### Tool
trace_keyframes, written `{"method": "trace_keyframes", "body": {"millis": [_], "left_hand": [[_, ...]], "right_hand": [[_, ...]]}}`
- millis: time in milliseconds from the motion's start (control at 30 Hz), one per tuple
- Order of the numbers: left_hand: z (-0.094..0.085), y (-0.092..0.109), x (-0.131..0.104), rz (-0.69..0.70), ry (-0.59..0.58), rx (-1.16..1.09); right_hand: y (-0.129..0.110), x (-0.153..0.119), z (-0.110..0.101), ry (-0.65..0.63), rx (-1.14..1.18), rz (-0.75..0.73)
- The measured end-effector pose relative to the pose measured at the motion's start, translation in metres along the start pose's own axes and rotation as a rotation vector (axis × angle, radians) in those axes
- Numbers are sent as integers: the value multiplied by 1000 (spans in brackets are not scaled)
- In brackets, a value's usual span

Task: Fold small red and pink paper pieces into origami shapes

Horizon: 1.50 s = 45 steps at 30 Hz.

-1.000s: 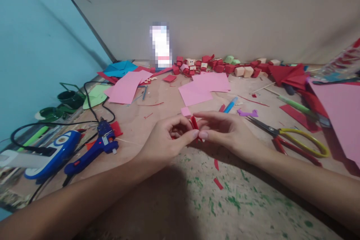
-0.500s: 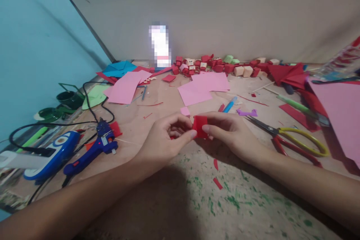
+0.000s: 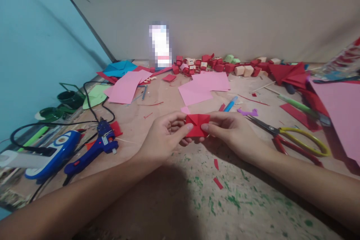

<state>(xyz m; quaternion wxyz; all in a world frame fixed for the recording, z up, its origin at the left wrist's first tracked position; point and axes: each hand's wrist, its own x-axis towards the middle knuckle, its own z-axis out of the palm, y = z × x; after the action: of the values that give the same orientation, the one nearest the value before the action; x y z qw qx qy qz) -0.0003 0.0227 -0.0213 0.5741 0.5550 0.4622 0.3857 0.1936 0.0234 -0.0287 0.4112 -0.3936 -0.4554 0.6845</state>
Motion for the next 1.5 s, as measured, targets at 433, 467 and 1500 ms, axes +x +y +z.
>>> {"method": "trace_keyframes", "body": {"millis": [433, 467, 1500], "left_hand": [[-2, 2, -4, 23, -59, -75], [0, 2, -4, 36, -54, -72], [-2, 3, -4, 209, -17, 11]], "right_hand": [[-4, -5, 7, 74, 82, 28], [-3, -5, 7, 60, 72, 22], [-2, -6, -1, -51, 61, 74]]}}
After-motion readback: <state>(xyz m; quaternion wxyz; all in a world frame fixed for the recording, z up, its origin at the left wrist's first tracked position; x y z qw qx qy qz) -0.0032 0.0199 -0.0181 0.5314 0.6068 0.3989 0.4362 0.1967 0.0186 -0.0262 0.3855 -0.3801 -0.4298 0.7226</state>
